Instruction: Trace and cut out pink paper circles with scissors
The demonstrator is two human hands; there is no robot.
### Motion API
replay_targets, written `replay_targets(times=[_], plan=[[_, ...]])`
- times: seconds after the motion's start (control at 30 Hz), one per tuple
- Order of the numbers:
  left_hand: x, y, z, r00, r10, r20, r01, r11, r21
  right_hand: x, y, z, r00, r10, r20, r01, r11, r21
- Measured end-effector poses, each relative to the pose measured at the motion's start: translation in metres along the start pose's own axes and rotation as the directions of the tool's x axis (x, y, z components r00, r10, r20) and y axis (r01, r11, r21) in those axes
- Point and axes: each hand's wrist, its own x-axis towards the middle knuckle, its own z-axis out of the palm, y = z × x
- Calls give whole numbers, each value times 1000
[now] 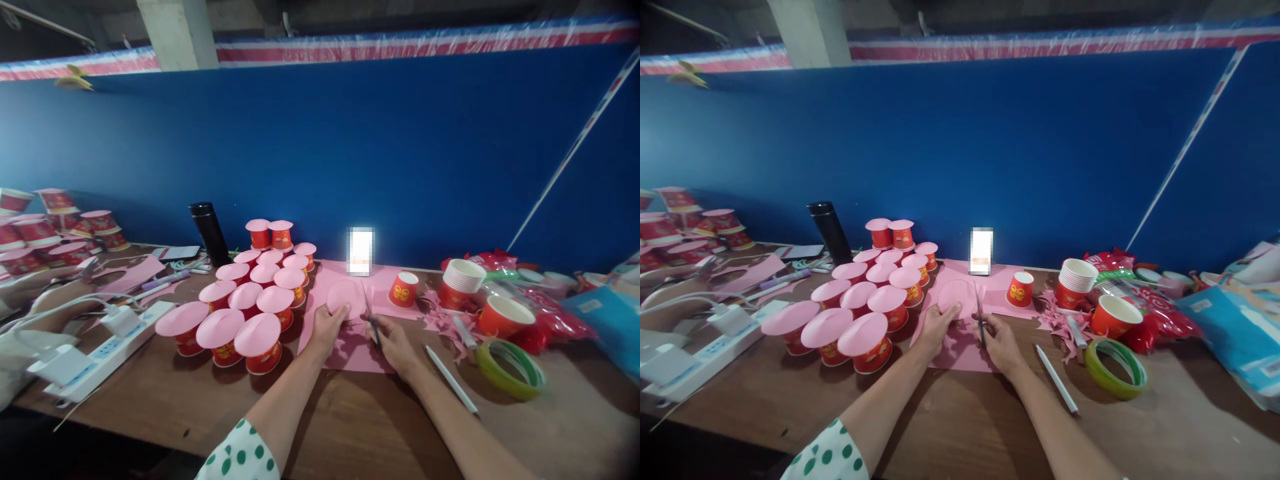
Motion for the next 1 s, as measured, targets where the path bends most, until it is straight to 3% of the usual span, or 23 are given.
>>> replay_targets(times=[1.0], plan=[[-4,1,1,1000,19,23,-20,999,38,1,3,-3,1000,-21,-2,21,999,-34]])
